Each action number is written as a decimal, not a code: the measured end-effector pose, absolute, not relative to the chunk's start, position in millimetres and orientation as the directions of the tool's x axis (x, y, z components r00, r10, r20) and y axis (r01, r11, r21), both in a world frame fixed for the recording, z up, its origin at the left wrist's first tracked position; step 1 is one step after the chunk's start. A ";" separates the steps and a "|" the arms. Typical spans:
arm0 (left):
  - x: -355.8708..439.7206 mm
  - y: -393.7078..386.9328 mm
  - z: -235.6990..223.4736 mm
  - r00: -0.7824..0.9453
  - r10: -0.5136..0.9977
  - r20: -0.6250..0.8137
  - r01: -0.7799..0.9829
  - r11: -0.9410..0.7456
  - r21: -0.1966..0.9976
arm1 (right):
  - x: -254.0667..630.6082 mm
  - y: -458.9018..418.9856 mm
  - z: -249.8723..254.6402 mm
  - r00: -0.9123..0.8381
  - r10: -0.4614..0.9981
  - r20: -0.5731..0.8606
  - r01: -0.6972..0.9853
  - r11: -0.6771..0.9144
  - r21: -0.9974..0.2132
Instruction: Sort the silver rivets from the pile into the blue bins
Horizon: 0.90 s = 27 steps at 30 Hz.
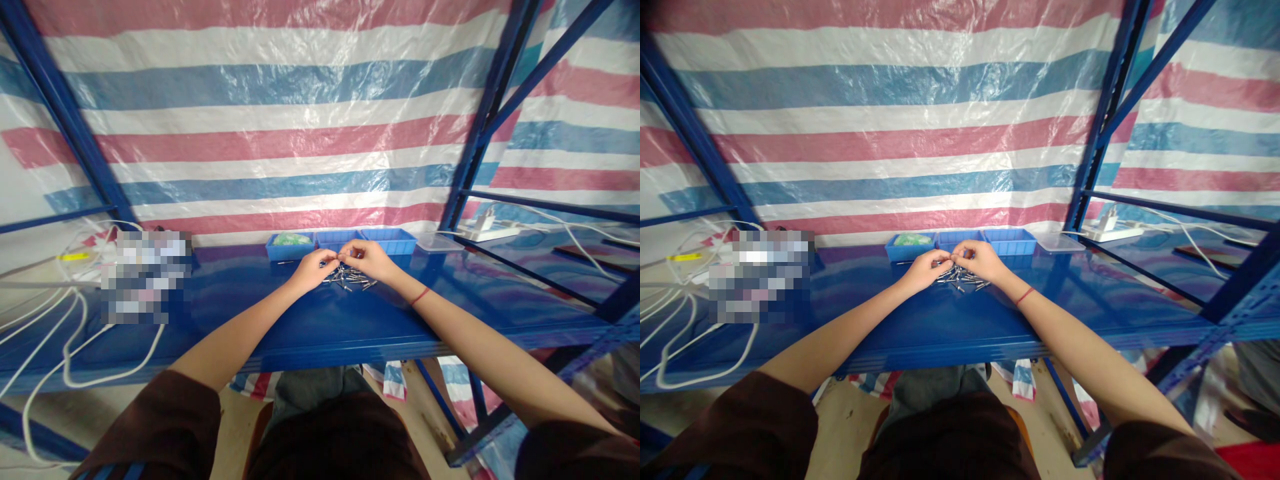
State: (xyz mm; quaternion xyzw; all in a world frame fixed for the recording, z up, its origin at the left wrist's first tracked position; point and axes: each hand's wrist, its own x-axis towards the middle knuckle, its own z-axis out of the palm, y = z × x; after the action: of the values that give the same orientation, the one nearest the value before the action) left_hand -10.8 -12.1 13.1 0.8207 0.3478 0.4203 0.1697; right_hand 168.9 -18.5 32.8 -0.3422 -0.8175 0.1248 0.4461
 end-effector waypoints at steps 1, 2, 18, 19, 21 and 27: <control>-10.7 -12.6 13.8 0.388 0.715 0.581 0.429 -0.698 0.573 | 168.8 -19.2 32.9 -0.374 0.655 0.656 0.459 0.746 -0.483; -10.5 -13.3 14.6 0.370 0.717 0.591 0.426 -0.696 0.578 | 168.7 -19.9 33.0 -0.382 0.641 0.666 0.472 0.755 -0.456; -8.9 -17.6 19.0 0.269 0.744 0.611 0.371 -0.666 0.647 | 168.2 -17.5 29.6 -0.477 0.679 0.559 0.563 0.724 -0.399; -9.8 -16.3 18.2 0.278 0.745 0.607 0.390 -0.665 0.637 | 168.8 -15.5 28.9 -0.458 0.705 0.542 0.558 0.703 -0.442; -12.3 -13.4 16.3 0.312 0.732 0.605 0.437 -0.676 0.593 | 171.8 -8.4 26.8 -0.383 0.758 0.528 0.545 0.647 -0.534; -19.6 -9.2 13.0 0.462 0.664 0.589 0.558 -0.733 0.389 | 202.3 25.4 21.1 0.082 0.860 0.504 0.474 0.411 -0.779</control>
State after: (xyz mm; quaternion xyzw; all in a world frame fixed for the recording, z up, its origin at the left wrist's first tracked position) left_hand -19.6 -9.2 13.0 0.8520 0.3585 0.3751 0.0705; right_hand 202.3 25.4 21.1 -0.5113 -0.6524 0.1822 0.5289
